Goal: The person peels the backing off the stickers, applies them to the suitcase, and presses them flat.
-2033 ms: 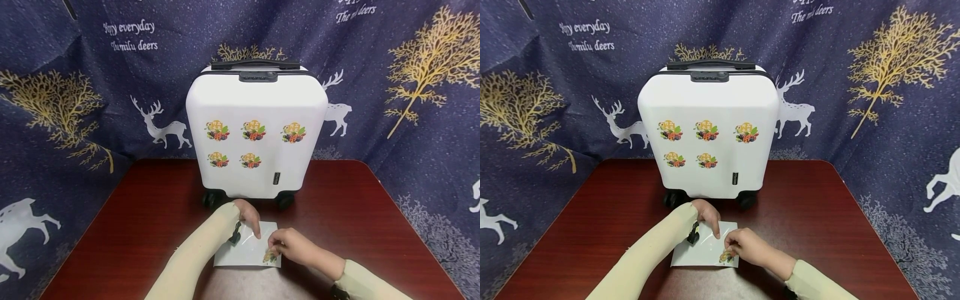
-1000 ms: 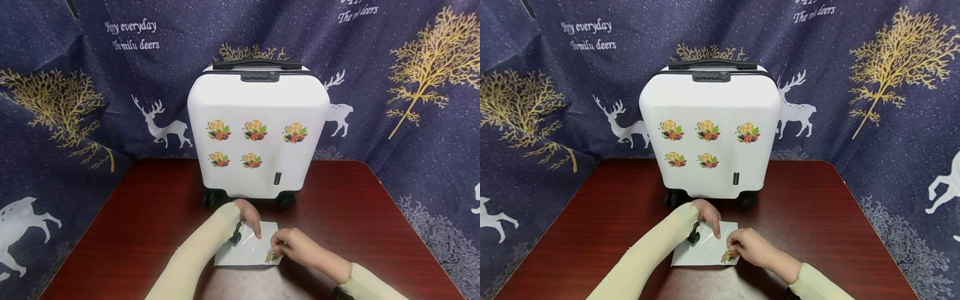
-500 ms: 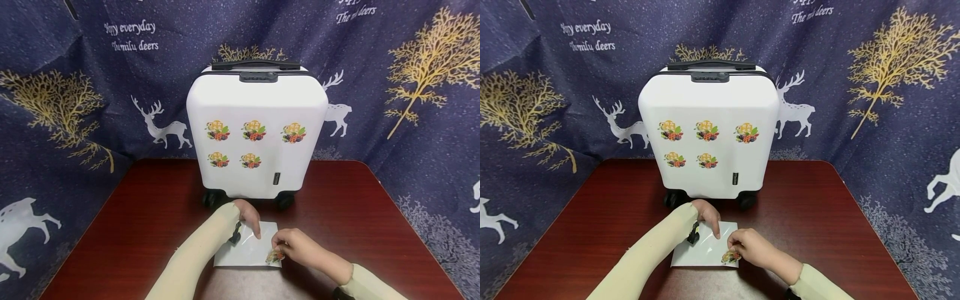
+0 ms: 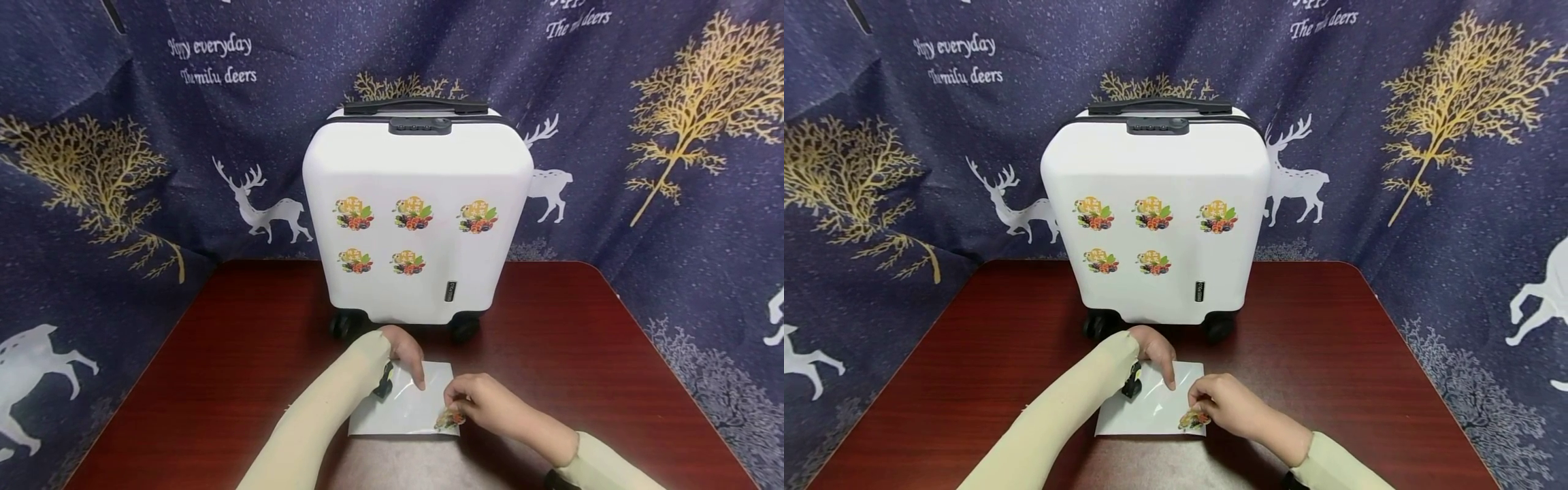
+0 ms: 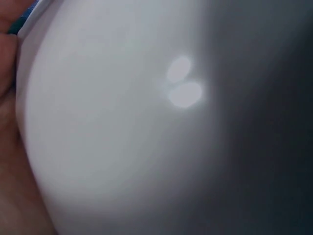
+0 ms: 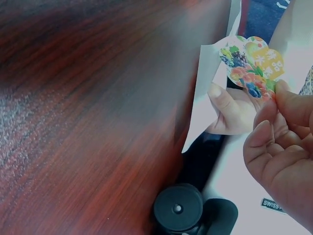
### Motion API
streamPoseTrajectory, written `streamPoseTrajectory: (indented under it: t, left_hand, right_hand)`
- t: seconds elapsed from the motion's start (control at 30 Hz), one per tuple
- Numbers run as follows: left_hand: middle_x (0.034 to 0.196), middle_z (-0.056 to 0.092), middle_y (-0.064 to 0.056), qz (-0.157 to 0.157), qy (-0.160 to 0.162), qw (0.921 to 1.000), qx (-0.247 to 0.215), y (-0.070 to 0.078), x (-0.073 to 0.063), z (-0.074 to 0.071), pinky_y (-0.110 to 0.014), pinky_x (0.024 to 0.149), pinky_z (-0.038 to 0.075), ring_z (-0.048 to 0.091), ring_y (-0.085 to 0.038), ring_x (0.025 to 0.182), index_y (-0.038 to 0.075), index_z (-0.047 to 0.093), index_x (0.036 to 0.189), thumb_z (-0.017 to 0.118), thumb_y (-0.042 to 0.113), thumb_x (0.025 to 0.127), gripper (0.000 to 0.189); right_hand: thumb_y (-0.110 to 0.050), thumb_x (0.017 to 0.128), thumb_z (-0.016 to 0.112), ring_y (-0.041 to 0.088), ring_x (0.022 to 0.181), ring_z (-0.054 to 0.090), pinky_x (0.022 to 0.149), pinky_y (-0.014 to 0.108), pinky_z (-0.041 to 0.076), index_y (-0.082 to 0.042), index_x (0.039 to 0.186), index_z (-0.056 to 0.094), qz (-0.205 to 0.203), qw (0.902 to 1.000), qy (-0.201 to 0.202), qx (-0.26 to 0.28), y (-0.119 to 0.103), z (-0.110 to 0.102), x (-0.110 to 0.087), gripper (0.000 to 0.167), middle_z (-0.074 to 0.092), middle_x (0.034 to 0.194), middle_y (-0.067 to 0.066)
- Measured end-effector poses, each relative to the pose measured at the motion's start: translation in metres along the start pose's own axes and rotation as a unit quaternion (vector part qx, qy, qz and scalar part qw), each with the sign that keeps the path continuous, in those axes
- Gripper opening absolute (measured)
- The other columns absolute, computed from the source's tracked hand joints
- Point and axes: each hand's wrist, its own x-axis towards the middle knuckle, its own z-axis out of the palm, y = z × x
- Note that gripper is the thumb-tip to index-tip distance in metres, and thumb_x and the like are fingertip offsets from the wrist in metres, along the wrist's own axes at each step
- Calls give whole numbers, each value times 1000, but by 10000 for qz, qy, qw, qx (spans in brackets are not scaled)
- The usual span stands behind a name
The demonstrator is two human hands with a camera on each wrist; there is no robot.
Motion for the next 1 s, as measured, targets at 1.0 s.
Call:
streamPoseTrajectory:
  t: [1.0]
  left_hand:
    - [105, 77, -12, 3, -201, 9995, -259, -1, 2, -1, -27, 85, 60, 70, -15, 86, 5, 73, 102, 66, 13, 95, 12]
  right_hand:
    - [-8, 88, 77, -4, 74, 54, 63, 20, 49, -12, 90, 70, 1540, 9833, 888, 390, 2, -31, 10, 9, 71, 85, -2]
